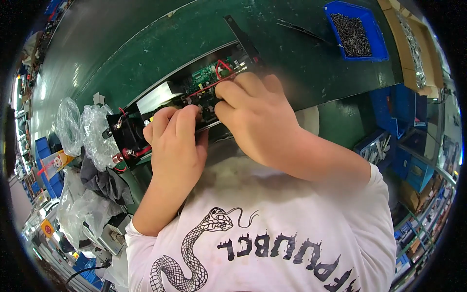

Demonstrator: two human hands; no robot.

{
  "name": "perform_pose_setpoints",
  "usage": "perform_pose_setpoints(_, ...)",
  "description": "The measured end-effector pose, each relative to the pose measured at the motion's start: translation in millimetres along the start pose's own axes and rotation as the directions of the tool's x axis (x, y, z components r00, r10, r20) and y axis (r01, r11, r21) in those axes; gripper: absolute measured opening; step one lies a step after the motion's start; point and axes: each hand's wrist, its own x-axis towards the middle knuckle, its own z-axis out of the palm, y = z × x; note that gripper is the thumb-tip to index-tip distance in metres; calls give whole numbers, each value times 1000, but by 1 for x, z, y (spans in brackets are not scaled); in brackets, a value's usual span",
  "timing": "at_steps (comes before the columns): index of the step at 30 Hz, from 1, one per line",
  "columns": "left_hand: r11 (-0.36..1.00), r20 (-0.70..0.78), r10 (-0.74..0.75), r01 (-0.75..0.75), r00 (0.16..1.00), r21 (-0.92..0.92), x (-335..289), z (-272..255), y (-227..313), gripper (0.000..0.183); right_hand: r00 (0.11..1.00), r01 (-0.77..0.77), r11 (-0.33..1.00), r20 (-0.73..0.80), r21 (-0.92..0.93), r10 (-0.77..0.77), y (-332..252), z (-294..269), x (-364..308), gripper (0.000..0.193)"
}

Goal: Assemble an electronic device by placing internal components and securing wires within a housing.

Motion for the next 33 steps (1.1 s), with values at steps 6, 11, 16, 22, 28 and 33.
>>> perform_pose_setpoints(6,999,31,-7,9,999,-43,2,1,-3,41,1000,-3,1000,30,3,3,1,-1,2,15)
perform_pose_setpoints(11,998,-3,43,-43,999,-44,0,4,-2,38,999,27,999,-31,20,-27,7,-3,0,22)
perform_pose_setpoints(16,991,-189,131,-130,973,13,-17,-11,-7,35,928,255,959,-311,121,-207,26,-33,-11,30)
perform_pose_setpoints(22,976,-324,216,-200,921,80,-85,-54,-57,16,789,-445,895,-483,-21,381,124,-75,-15,14)
perform_pose_setpoints(28,786,-586,-591,558,554,-266,-89,-79,-132,12,831,-394,918,-442,-40,337,167,-60,-77,11)
perform_pose_setpoints(33,817,-471,-443,560,763,139,-104,-77,-185,16,844,-376,926,-405,21,352,152,-37,-64,11)
